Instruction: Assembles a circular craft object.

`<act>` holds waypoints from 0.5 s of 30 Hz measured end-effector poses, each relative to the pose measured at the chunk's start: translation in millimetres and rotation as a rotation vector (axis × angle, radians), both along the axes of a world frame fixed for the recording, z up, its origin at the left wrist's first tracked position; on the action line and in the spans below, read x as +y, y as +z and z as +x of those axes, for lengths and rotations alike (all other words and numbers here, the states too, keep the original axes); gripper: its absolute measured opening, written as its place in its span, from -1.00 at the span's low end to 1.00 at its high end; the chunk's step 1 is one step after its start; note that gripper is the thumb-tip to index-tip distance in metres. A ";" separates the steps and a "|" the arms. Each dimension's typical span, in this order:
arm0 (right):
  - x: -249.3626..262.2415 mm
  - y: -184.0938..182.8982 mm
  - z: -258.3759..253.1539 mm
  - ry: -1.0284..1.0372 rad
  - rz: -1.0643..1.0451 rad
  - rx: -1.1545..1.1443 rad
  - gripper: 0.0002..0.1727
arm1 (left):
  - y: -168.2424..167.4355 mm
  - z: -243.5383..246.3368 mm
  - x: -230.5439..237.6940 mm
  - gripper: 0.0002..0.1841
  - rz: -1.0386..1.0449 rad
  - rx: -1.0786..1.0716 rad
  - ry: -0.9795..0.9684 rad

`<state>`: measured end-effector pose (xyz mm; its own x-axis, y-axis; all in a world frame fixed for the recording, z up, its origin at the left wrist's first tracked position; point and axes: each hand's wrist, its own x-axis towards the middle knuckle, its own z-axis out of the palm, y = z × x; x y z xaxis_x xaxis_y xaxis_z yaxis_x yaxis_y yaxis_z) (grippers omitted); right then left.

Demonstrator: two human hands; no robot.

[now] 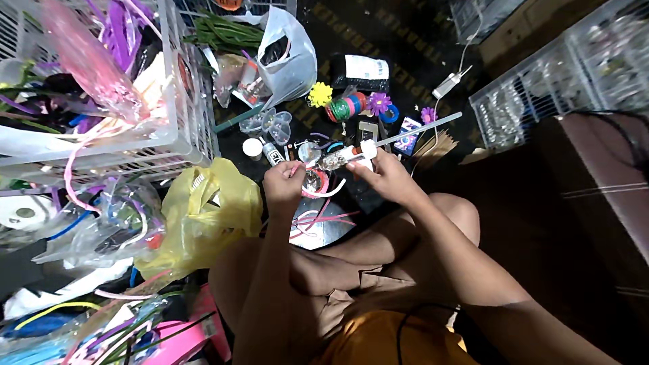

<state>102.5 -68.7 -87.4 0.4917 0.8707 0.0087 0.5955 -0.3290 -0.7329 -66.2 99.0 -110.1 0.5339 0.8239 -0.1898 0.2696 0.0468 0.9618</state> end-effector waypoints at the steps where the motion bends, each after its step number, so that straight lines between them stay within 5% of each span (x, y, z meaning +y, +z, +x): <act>1: -0.1 -0.6 0.4 -0.007 -0.004 -0.007 -0.50 | -0.1 -0.1 0.1 -0.84 0.006 -0.001 -0.001; 15: -3.7 1.0 4.6 -0.020 -0.012 -0.045 -0.50 | 2.2 -0.8 0.4 -0.82 0.025 0.039 -0.019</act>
